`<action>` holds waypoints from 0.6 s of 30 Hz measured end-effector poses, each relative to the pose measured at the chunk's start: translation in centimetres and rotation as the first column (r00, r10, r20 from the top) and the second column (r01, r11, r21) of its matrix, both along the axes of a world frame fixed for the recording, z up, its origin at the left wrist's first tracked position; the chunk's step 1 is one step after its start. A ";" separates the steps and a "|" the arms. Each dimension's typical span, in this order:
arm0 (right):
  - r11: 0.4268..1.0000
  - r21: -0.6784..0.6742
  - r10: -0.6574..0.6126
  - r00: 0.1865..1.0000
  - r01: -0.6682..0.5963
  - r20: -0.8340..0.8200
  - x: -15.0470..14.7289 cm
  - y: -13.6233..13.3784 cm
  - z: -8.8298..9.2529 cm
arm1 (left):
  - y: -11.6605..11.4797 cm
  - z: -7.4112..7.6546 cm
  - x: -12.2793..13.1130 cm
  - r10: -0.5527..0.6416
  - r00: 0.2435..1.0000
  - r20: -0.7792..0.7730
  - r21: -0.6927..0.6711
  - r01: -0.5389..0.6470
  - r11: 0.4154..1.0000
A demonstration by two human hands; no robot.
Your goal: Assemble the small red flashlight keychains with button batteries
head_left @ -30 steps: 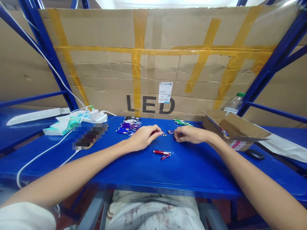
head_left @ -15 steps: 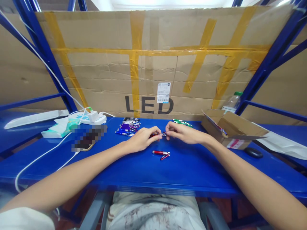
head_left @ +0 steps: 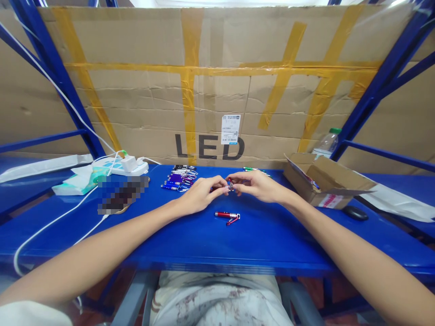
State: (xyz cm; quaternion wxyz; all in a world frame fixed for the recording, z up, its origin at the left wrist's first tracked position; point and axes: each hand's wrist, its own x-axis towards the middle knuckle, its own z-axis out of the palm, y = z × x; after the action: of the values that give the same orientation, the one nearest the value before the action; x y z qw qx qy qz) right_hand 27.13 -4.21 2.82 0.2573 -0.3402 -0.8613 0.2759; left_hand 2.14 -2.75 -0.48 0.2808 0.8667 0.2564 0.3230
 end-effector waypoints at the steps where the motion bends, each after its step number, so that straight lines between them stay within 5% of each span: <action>1: 1.000 0.026 0.011 1.000 -0.011 0.011 -0.1 -0.2 0.1 | 0.0 0.0 0.0 0.004 1.000 0.004 0.004 -0.004 1.000; 11: 0.928 0.371 0.017 0.998 -0.038 0.060 -0.4 0.2 -0.6 | -0.1 0.0 0.3 0.063 0.994 0.091 0.029 -0.065 0.997; 18: 0.900 0.437 -0.052 0.995 0.011 0.082 -0.1 0.6 -0.7 | 0.3 0.4 -0.1 0.204 0.976 0.076 0.112 -0.211 0.971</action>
State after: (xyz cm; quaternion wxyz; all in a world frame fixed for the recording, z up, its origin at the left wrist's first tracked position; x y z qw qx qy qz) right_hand 27.05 -3.64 2.08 0.2916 -0.3001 -0.9065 0.0564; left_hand 2.08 -2.40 -0.12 0.2013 0.8396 0.3167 0.3929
